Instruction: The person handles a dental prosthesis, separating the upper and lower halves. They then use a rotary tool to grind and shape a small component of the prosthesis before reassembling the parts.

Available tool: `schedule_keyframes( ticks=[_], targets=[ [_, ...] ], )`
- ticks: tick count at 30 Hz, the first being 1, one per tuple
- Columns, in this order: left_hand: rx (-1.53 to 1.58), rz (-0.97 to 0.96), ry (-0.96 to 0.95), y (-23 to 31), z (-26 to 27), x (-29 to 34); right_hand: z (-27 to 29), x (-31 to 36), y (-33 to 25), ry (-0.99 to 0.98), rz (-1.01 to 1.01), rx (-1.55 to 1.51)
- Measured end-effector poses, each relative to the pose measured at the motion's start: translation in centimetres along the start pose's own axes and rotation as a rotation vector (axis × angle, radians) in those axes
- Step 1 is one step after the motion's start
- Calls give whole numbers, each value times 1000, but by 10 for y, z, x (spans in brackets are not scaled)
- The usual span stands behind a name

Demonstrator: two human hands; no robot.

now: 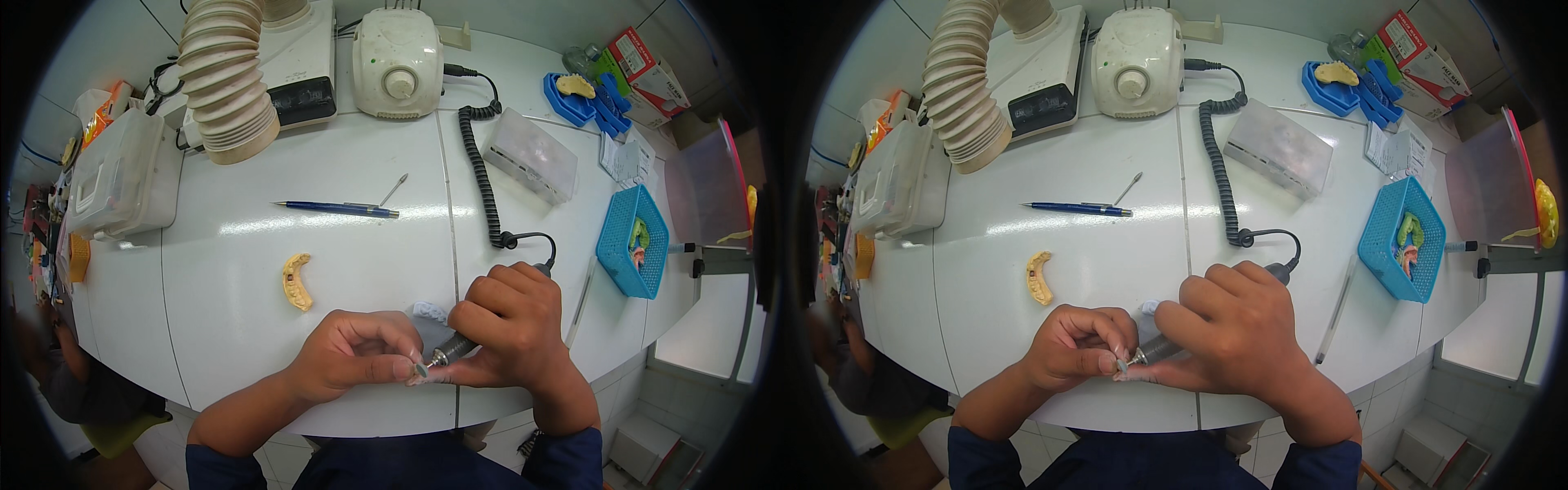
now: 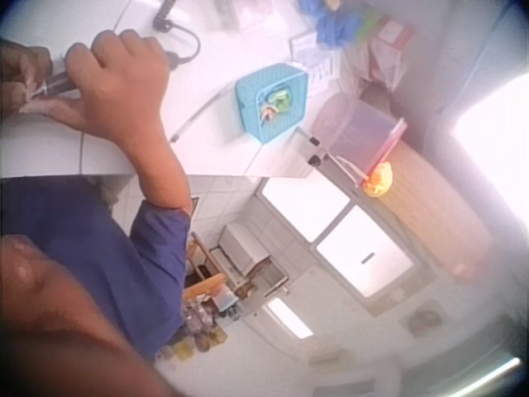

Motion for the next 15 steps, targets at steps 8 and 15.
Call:
schedule_keyframes(
  ticks=[8, 15],
  targets=[
    [28, 24, 11, 0, -1, 0, -2, 0, 2, 60, 42, 10],
    [36, 4, 9, -1, 0, 0, 2, -1, 0, 32, 2, 16]
  ],
)
Point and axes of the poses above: each hand's wrist, its own x-axis away from the middle knuckle, its own z-axis out of the back of the hand, y = z × x, the point moved 6 cm from there along -x, towards the middle knuckle, and after that the axes turned 11 degrees about -x, right-handed, at the moved point
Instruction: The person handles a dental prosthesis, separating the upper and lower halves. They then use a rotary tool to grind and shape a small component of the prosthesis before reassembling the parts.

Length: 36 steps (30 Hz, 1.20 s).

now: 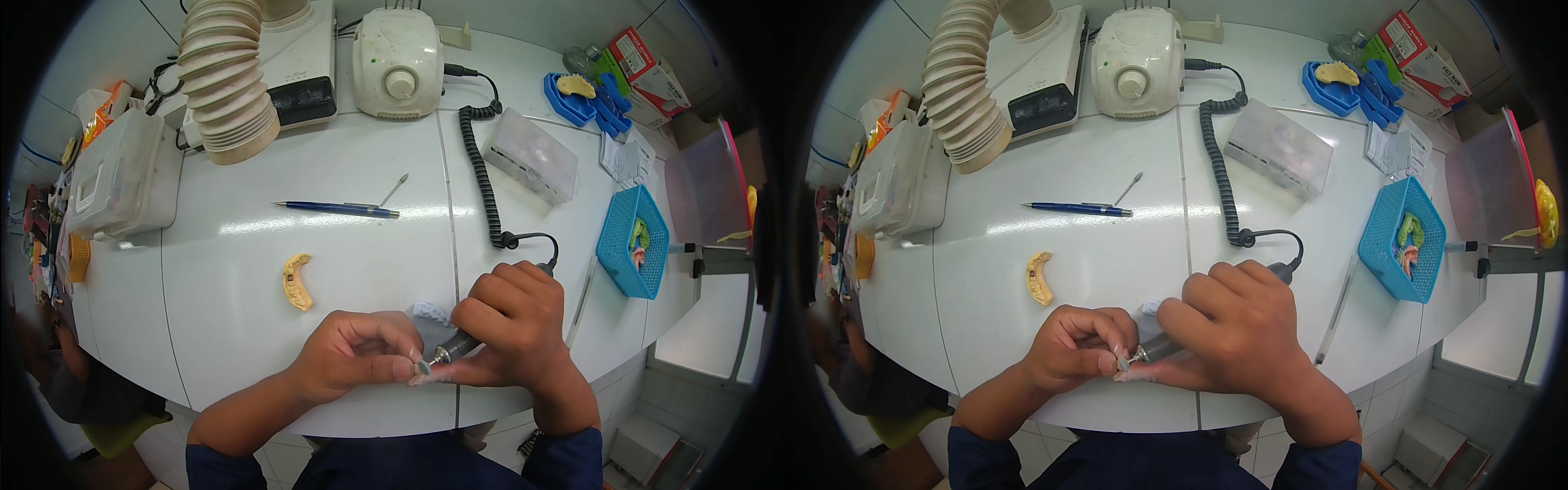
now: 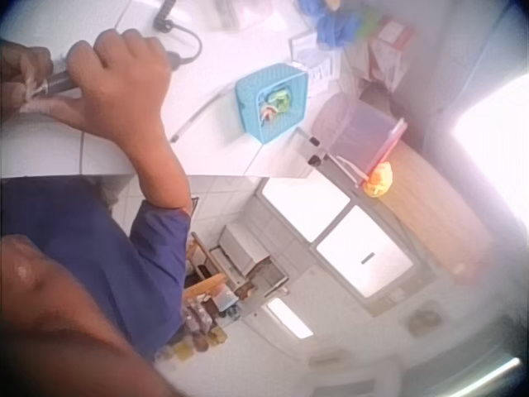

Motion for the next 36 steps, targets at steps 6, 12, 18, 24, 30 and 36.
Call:
schedule_keyframes(
  ticks=[6, 12, 18, 24, 30, 36],
  targets=[
    [17, -17, -11, 0, 0, 0, 0, 0, 1, 9, -2, -20],
    [45, -81, 1, 3, -1, -1, -1, 1, 3, 4, -6, -41],
    [-84, -213, 46, 8, 4, 0, -5, 2, 5, 2, -10, -62],
    [-22, -170, 87, 8, 4, 2, -5, 2, 6, -15, -32, -79],
    [66, -114, 82, 1, 4, 1, -6, 0, 10, 24, -36, -105],
    [125, -68, 92, -2, 4, 3, -6, 1, 8, -32, -48, -110]
  ],
)
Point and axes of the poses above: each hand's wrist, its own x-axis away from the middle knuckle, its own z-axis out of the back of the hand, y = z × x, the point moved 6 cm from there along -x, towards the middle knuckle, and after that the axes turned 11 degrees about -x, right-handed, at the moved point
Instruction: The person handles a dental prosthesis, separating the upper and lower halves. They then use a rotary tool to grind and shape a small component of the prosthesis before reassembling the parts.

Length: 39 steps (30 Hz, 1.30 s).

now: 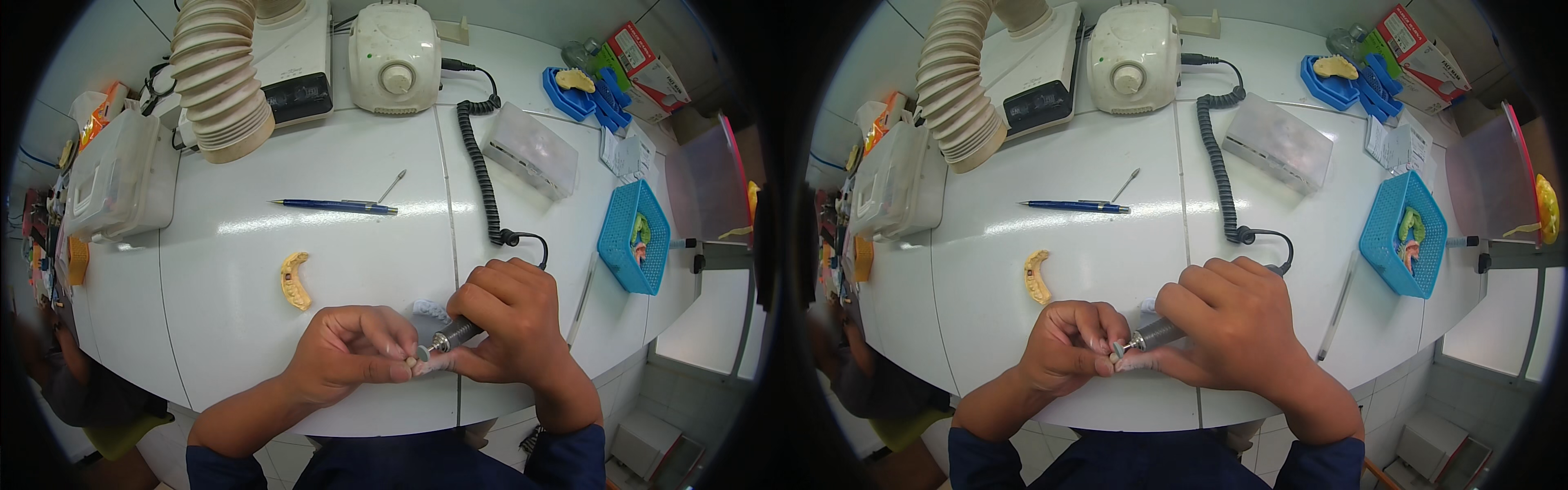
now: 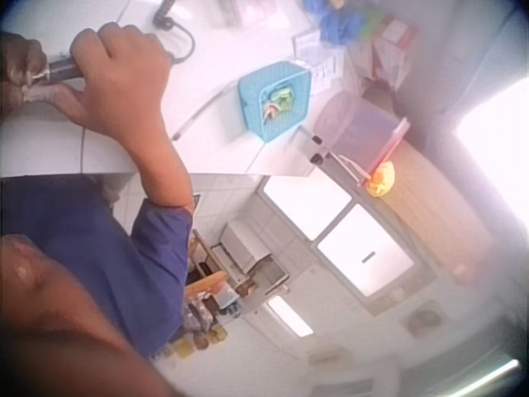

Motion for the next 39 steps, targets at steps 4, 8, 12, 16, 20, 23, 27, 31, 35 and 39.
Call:
schedule_keyframes(
  ticks=[4, 8, 12, 16, 20, 23, 27, 31, 35, 39],
  targets=[
    [-10, -17, -6, 0, 1, 1, 1, -1, -2, 4, -1, -1],
    [13, -25, 26, 0, 2, 2, 2, -2, -4, -8, 4, 9],
    [53, 0, 31, -4, 3, 1, 2, -4, -3, -4, 6, -3],
    [46, -4, 15, -4, 1, 1, 2, -3, -2, -10, 6, 0],
    [41, 1, 24, -3, 0, 1, 1, -3, -1, 21, 29, 25],
    [19, -1, 21, -3, 1, 1, 0, -3, -2, 20, 28, 32],
    [6, 8, 24, -3, 2, 2, 0, -4, -4, -21, 10, 31],
    [14, 22, 25, -3, 2, 2, 0, -3, -4, -48, 3, 24],
    [12, 13, 15, -4, 2, 2, 0, -3, -4, -43, 7, 24],
    [13, 6, 8, -4, 2, 2, 0, -3, -4, -52, 9, 26]
  ],
)
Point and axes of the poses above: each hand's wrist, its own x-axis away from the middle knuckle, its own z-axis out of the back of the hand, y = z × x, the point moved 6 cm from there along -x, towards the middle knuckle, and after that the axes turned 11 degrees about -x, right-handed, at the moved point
